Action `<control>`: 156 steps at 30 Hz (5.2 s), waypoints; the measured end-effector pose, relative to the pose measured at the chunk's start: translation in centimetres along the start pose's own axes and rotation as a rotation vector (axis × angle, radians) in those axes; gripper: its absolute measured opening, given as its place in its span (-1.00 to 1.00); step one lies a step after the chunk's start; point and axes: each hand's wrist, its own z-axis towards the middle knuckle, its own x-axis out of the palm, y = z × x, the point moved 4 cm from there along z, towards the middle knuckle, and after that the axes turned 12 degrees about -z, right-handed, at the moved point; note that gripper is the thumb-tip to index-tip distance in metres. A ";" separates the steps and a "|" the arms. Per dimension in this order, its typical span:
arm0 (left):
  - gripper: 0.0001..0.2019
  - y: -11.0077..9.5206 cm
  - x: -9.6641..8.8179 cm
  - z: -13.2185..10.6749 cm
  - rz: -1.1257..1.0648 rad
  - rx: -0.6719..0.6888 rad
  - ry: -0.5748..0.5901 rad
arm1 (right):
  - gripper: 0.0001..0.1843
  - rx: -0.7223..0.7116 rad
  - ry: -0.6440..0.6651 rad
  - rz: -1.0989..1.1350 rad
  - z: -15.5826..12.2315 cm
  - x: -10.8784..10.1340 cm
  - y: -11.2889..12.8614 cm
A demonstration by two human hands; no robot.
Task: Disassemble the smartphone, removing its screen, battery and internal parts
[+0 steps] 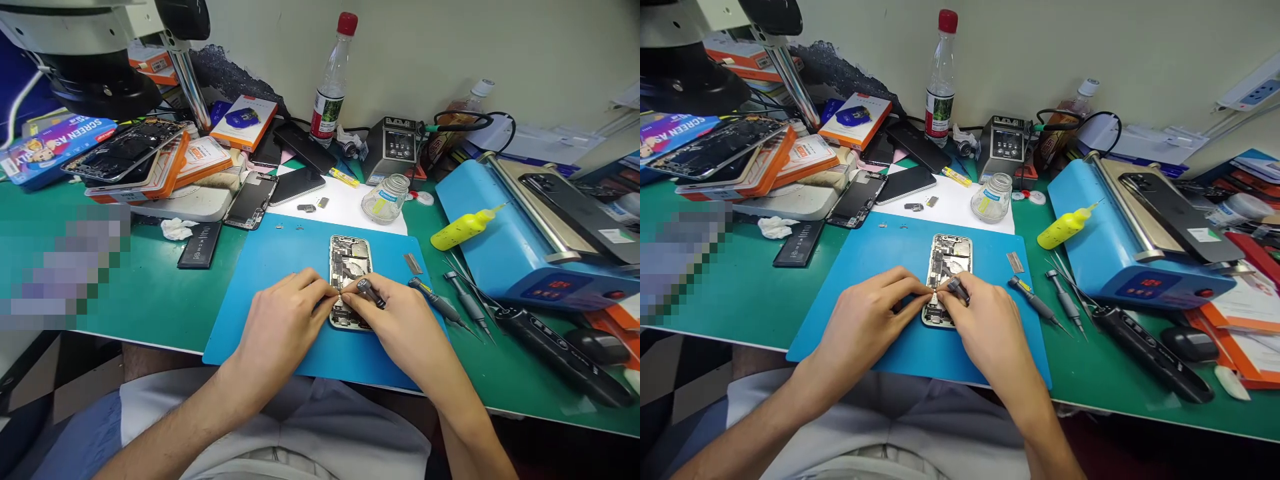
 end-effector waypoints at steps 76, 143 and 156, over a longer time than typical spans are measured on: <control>-0.89 -5.0 2.1 -4.6 0.347 -0.040 -0.217 | -0.70 -0.098 -0.946 0.323 -2.5 -11.2 -6.1; -0.88 -4.6 4.5 -3.6 0.298 0.298 -0.085 | -0.52 -0.050 0.785 -0.189 10.0 -2.0 5.5; -0.67 -4.8 3.6 -3.4 0.454 0.390 0.004 | -0.56 -0.388 0.644 -0.698 9.0 -1.9 8.3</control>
